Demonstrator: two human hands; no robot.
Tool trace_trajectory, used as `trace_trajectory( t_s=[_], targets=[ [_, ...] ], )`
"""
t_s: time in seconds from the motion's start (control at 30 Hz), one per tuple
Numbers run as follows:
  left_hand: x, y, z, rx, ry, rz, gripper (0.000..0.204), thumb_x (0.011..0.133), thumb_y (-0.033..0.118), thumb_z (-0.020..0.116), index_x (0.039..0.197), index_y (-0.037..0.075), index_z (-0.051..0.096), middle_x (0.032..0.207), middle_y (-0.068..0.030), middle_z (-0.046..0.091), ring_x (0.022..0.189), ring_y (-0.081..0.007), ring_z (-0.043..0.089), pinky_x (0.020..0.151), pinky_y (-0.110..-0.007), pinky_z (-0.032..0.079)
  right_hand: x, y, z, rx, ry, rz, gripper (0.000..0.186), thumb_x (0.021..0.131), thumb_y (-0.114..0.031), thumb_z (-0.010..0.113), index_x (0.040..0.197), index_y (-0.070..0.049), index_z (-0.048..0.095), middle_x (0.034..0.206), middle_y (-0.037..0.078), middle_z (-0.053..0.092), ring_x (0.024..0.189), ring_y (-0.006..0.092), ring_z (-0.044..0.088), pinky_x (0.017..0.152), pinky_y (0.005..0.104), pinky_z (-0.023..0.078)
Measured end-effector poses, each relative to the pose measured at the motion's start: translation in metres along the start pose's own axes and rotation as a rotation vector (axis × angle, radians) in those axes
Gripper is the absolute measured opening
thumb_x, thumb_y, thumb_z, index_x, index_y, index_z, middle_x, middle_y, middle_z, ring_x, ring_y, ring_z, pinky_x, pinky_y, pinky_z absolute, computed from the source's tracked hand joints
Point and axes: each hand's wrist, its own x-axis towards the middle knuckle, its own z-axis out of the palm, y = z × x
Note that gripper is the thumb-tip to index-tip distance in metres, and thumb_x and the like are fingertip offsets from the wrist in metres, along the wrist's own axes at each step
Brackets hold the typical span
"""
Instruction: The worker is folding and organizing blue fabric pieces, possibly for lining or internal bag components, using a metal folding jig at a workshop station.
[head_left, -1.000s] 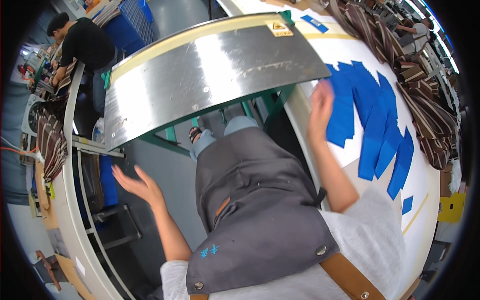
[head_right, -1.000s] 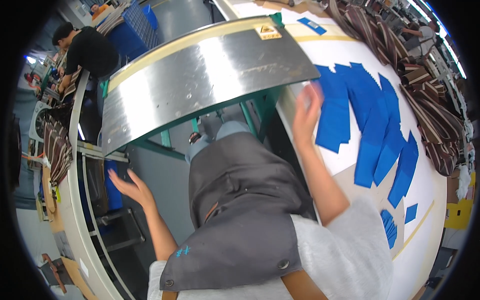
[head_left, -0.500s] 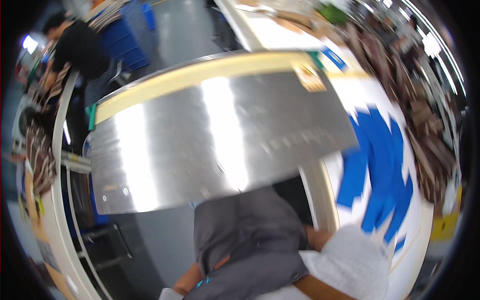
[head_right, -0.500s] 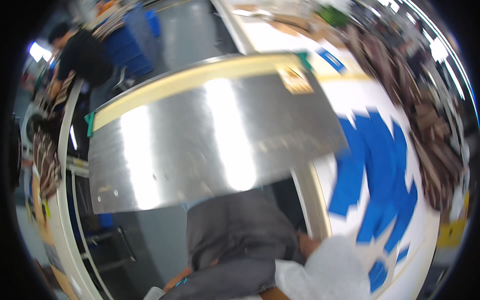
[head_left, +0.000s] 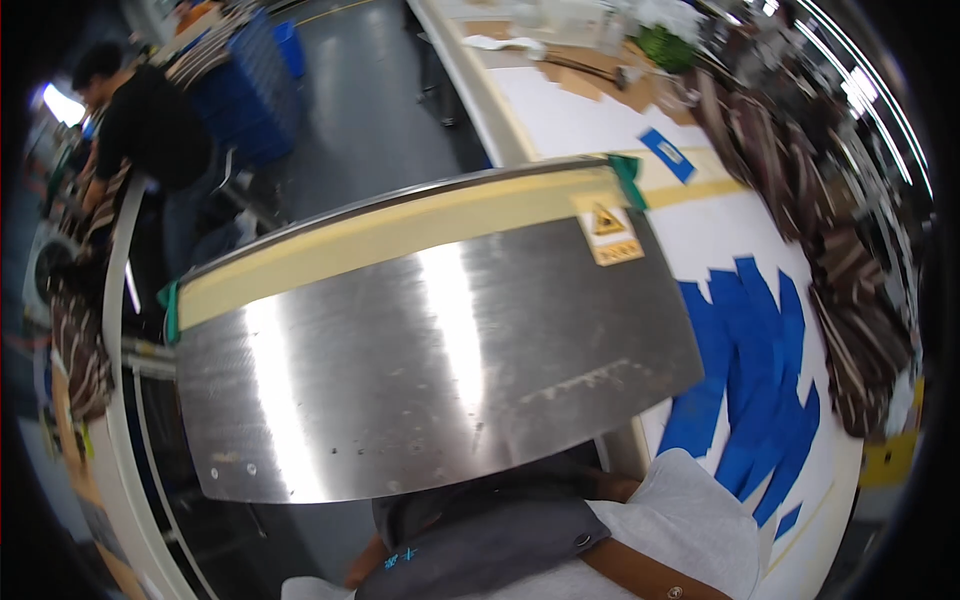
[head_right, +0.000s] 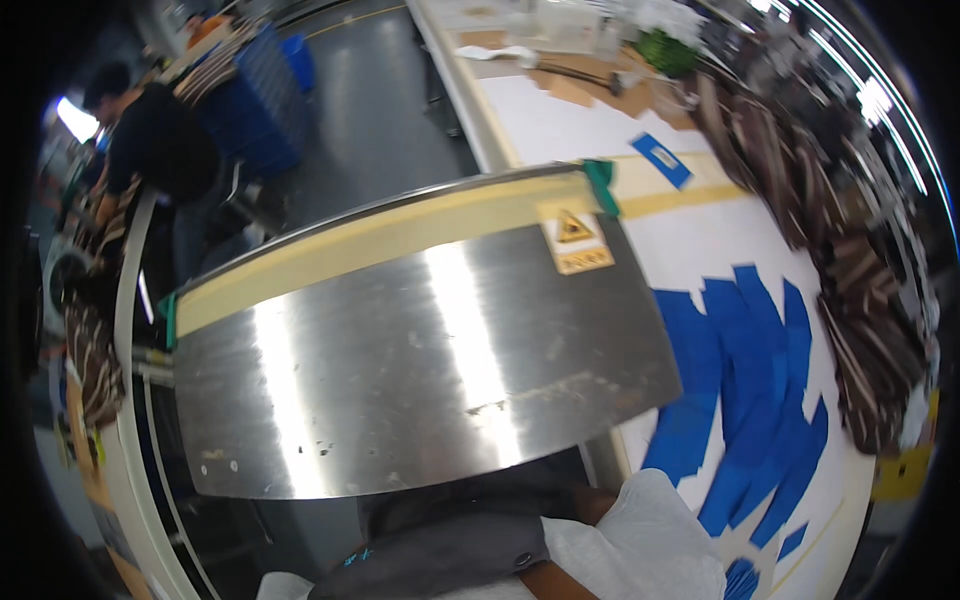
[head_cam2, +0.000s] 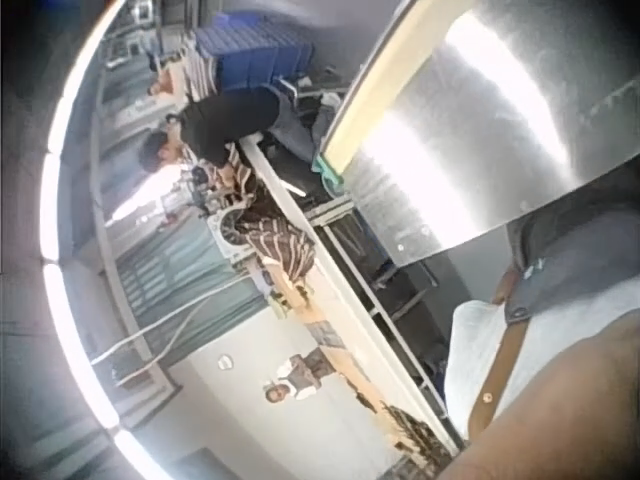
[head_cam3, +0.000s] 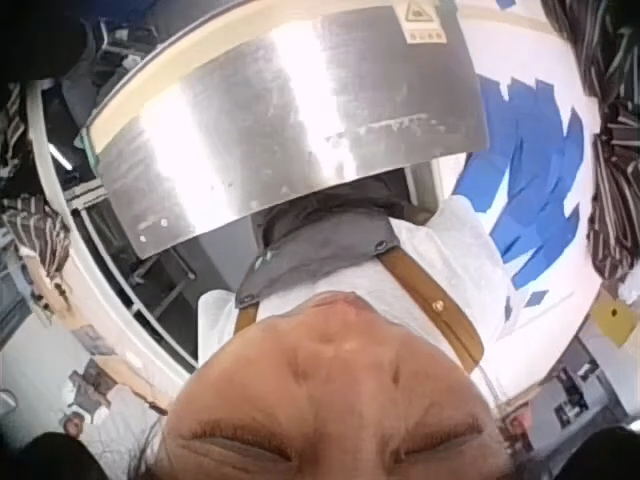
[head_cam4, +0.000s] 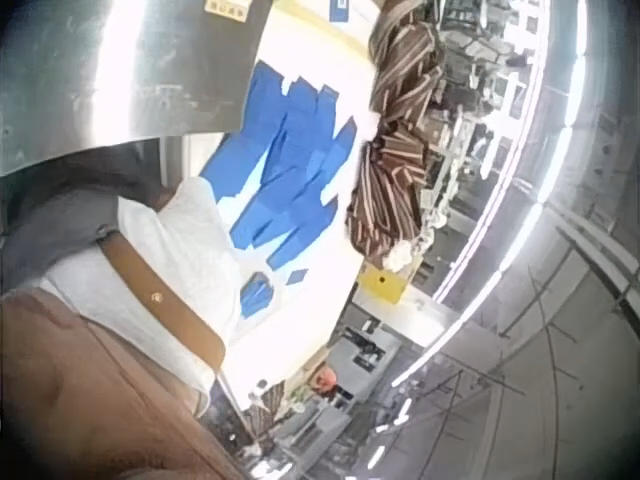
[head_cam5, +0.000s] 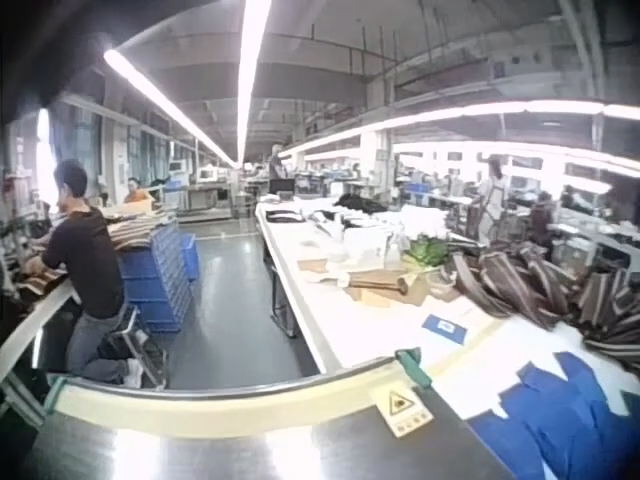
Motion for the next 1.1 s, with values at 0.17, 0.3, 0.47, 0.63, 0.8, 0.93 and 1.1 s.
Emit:
trace_trajectory(
  t_s=[0.17, 0.3, 0.47, 0.63, 0.8, 0.93, 1.1],
  targets=[
    [-0.043, -0.030, -0.008, 0.008, -0.203, 0.176, 0.028, 0.096, 0.020, 0.061, 0.115, 0.000, 0.066, 0.104, -0.0140, 0.071, 0.099, -0.0269, 0.069, 0.083, -0.039, 0.054, 0.017, -0.018, 0.067, 0.150, 0.201, 0.039, 0.046, 0.100, -0.037, 0.059, 0.127, 0.000, 0.065, 0.116, 0.012, 0.070, 0.108, 0.0224, 0.065, 0.095, 0.0358, 0.050],
    [-0.060, -0.055, -0.031, 0.001, -0.297, 0.248, 0.027, 0.096, 0.019, 0.062, 0.114, 0.000, 0.066, 0.103, -0.0138, 0.072, 0.097, -0.0265, 0.069, 0.082, -0.038, 0.054, 0.041, -0.042, 0.043, 0.211, 0.296, 0.029, 0.045, 0.100, -0.037, 0.060, 0.127, 0.000, 0.065, 0.116, 0.012, 0.070, 0.108, 0.0220, 0.065, 0.094, 0.0359, 0.050],
    [-0.054, -0.111, -0.071, -0.052, -0.278, 0.196, 0.026, 0.095, 0.018, 0.063, 0.113, 0.000, 0.066, 0.101, -0.0136, 0.072, 0.095, -0.0261, 0.070, 0.082, -0.038, 0.054, -0.138, -0.189, 0.024, -0.126, 0.061, -0.497, 0.034, 0.096, -0.021, 0.068, 0.124, -0.004, 0.067, 0.113, 0.009, 0.072, 0.107, 0.0156, 0.065, 0.090, 0.0322, 0.052],
    [-0.059, -0.146, -0.100, -0.132, -0.276, 0.124, 0.025, 0.095, 0.017, 0.064, 0.113, -0.001, 0.067, 0.099, -0.0134, 0.072, 0.093, -0.0257, 0.070, 0.081, -0.037, 0.054, -0.184, -0.217, -0.090, -0.186, 0.988, -0.667, 0.040, 0.087, -0.021, 0.077, 0.122, -0.004, 0.067, 0.120, 0.010, 0.070, 0.111, 0.0203, 0.066, 0.092, 0.0337, 0.053],
    [-0.068, -0.121, -0.098, -0.265, -0.265, 0.044, 0.024, 0.094, 0.016, 0.066, 0.112, -0.001, 0.067, 0.097, -0.0132, 0.072, 0.092, -0.0252, 0.070, 0.080, -0.036, 0.054, -0.108, -0.199, -0.176, -0.067, 0.930, -0.366, 0.080, 0.075, -0.056, 0.081, 0.129, 0.001, 0.063, 0.125, 0.019, 0.066, 0.115, 0.0337, 0.064, 0.098, 0.0413, 0.050],
    [-0.110, -0.013, -0.133, -0.303, -0.037, 0.397, 0.021, 0.097, 0.012, 0.064, 0.108, -0.005, 0.068, 0.097, -0.0131, 0.072, 0.091, -0.0193, 0.068, 0.084, -0.031, 0.052, -0.093, -0.205, -0.189, -0.331, 0.842, -0.186, 0.090, 0.074, -0.068, 0.076, 0.130, 0.001, 0.063, 0.131, 0.021, 0.063, 0.123, 0.0336, 0.060, 0.102, 0.0421, 0.048],
    [-0.179, 0.148, -0.140, -0.472, -0.571, 0.816, 0.023, 0.089, 0.006, 0.069, 0.111, -0.002, 0.067, 0.101, -0.0142, 0.071, 0.096, -0.0232, 0.068, 0.087, -0.033, 0.052, -0.093, -0.213, -0.170, -0.382, 0.983, -0.333, 0.078, 0.075, -0.059, 0.079, 0.125, -0.001, 0.066, 0.120, 0.015, 0.063, 0.112, 0.0324, 0.062, 0.094, 0.0423, 0.051]
  ],
)
